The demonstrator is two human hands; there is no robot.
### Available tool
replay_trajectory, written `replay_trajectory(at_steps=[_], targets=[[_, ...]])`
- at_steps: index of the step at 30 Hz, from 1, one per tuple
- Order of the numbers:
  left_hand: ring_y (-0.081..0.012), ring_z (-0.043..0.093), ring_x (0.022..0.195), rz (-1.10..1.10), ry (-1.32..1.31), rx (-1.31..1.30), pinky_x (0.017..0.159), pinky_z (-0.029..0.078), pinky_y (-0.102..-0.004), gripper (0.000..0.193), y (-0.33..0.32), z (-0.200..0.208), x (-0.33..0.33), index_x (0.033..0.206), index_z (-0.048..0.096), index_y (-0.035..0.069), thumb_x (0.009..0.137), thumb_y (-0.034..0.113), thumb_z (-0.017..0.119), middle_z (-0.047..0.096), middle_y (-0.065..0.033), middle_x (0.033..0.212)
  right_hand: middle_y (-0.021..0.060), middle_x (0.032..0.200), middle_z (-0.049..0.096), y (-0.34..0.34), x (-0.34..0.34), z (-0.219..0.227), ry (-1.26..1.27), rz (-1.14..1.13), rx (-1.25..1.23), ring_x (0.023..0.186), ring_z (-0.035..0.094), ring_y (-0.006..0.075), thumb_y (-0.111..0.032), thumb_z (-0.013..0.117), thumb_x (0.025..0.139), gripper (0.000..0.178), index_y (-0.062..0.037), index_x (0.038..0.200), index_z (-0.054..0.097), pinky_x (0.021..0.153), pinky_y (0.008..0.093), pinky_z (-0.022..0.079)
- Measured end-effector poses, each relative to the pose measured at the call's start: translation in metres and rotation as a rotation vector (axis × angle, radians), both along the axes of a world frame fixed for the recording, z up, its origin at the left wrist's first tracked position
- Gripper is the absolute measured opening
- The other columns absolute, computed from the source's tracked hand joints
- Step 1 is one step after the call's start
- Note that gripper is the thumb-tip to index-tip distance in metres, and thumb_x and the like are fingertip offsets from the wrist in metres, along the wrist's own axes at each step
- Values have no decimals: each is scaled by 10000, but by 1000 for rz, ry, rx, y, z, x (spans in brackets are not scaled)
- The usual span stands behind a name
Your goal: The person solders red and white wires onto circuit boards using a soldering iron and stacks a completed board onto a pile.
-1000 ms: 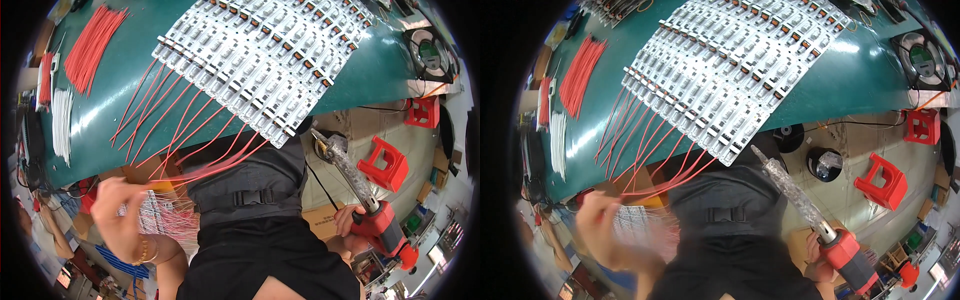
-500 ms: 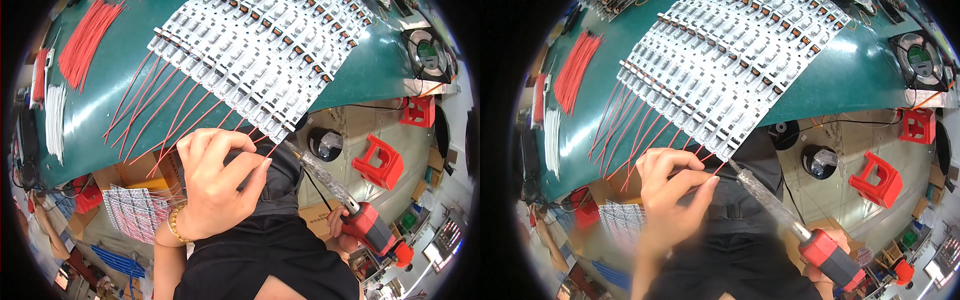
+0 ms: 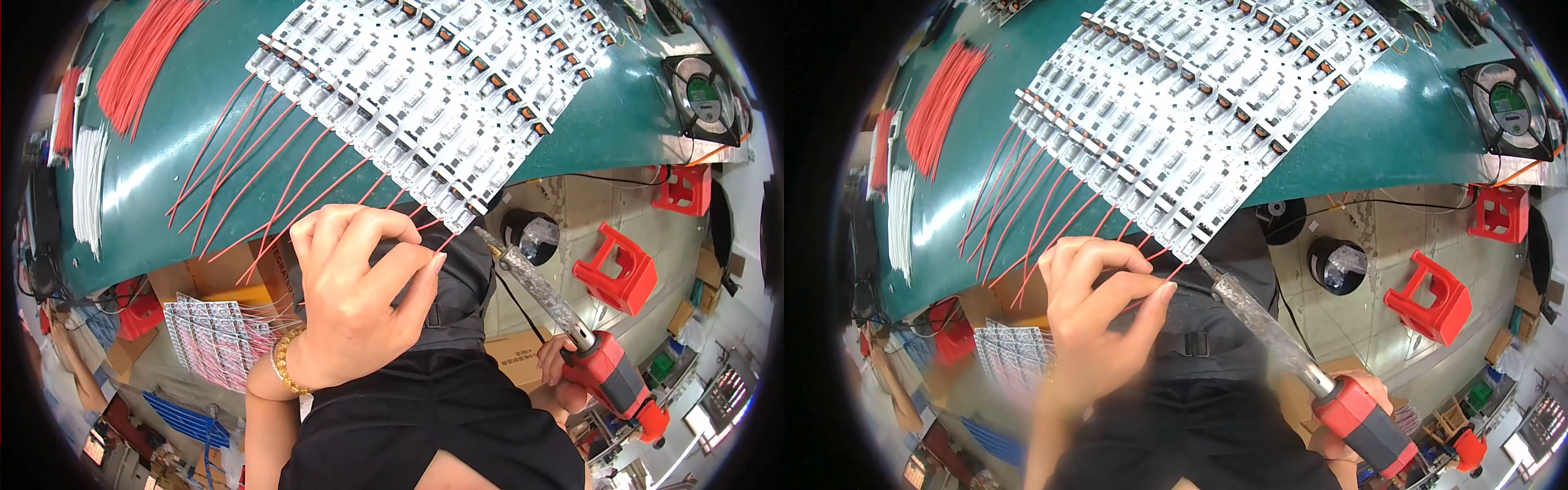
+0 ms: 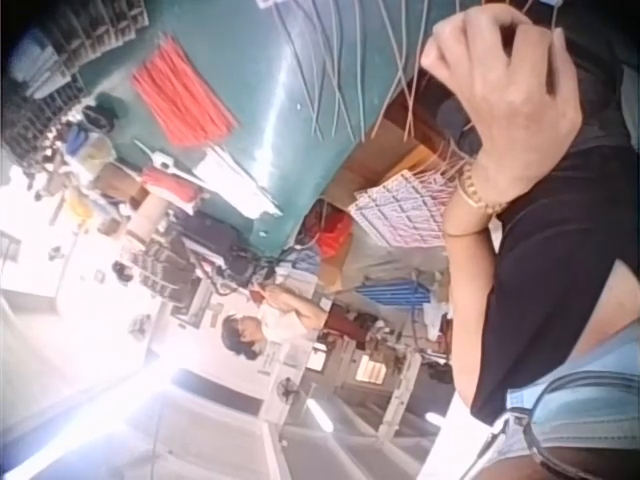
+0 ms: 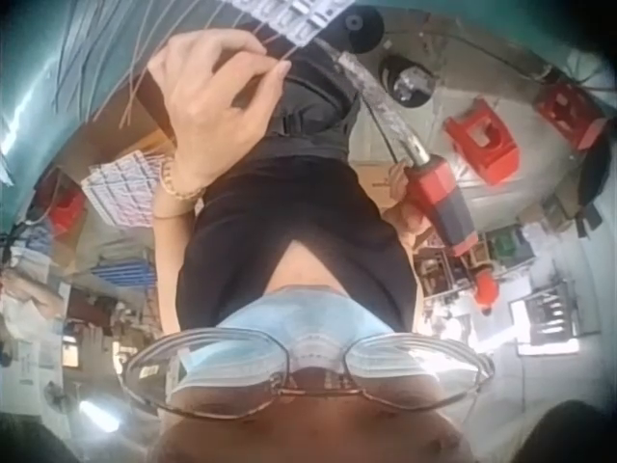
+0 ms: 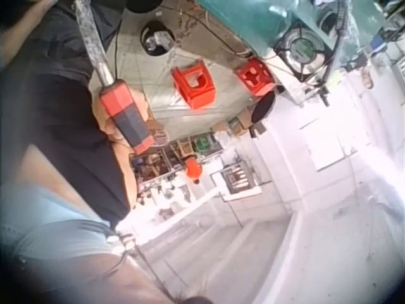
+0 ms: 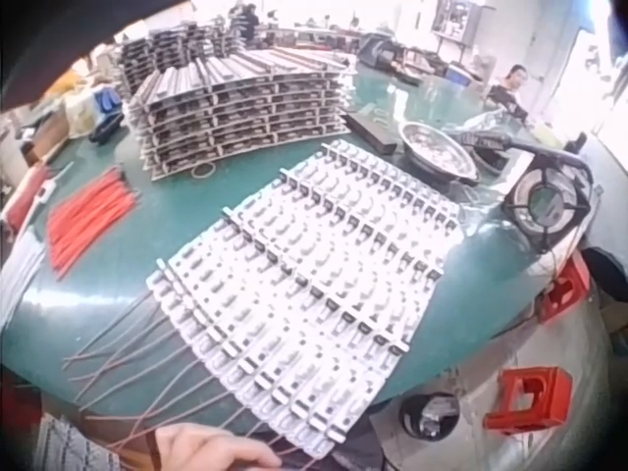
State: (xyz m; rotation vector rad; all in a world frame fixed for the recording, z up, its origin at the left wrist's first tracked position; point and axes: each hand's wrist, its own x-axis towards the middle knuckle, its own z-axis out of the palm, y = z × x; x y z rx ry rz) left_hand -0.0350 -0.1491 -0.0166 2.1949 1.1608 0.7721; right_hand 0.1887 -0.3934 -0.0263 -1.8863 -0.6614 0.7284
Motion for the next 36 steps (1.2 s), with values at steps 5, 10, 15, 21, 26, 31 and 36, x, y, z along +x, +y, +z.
replay_trajectory(at_steps=[5, 10, 15, 21, 26, 31, 36], targets=[[-220, 544, 869, 2, -23, 20, 812, 322, -384, 151, 0, -1, -4, 736, 646, 101, 671, 72, 778, 593, 16, 878, 115, 691, 639, 22, 5, 3, -38, 269, 219, 636, 636, 240, -387, 677, 811, 406, 15, 831, 623, 603, 307, 498], [-208, 540, 855, 6, -46, 23, 808, 316, -384, 161, -2, -1, 1, 732, 628, 103, 671, 72, 774, 587, 20, 877, 104, 574, 569, 48, -1, 10, 396, 180, 227, 468, 551, 221, -347, 663, 823, 388, 28, 787, 573, 464, 298, 433], [-205, 535, 839, 10, -74, 25, 806, 315, -386, 166, -2, -7, -1, 733, 609, 102, 680, 72, 763, 582, 15, 874, 126, 544, 555, 40, 7, 0, 199, 298, 321, 431, 531, 203, -189, 664, 821, 276, 25, 736, 512, 425, 281, 419], [-219, 552, 852, 42, -43, -1, 815, 340, -356, 153, -1, 0, -4, 739, 666, 123, 665, 76, 791, 613, 21, 865, 159, 691, 638, 33, 9, 2, 148, 218, 277, 550, 603, 209, -229, 738, 810, 325, 13, 808, 521, 554, 314, 504], [-217, 554, 848, 22, -36, 12, 809, 340, -356, 156, 0, 1, 0, 741, 667, 121, 664, 66, 790, 614, 16, 861, 162, 763, 668, 28, 26, -2, 1, 485, 327, 605, 632, 220, -312, 769, 812, 419, 13, 838, 507, 594, 303, 511], [-215, 550, 844, 23, -43, -3, 804, 334, -355, 153, -3, -6, -2, 737, 667, 118, 664, 63, 790, 613, 15, 858, 99, 505, 532, 37, 21, -3, 236, 385, 362, 421, 539, 215, -246, 696, 790, 374, -12, 598, 474, 461, 323, 458], [-215, 549, 844, 31, -34, -10, 807, 332, -354, 152, -2, 0, -3, 730, 666, 117, 663, 60, 790, 612, 15, 856, 109, 490, 516, 48, 19, 2, 281, 368, 343, 405, 522, 229, -244, 654, 748, 338, -3, 562, 509, 419, 324, 421]])
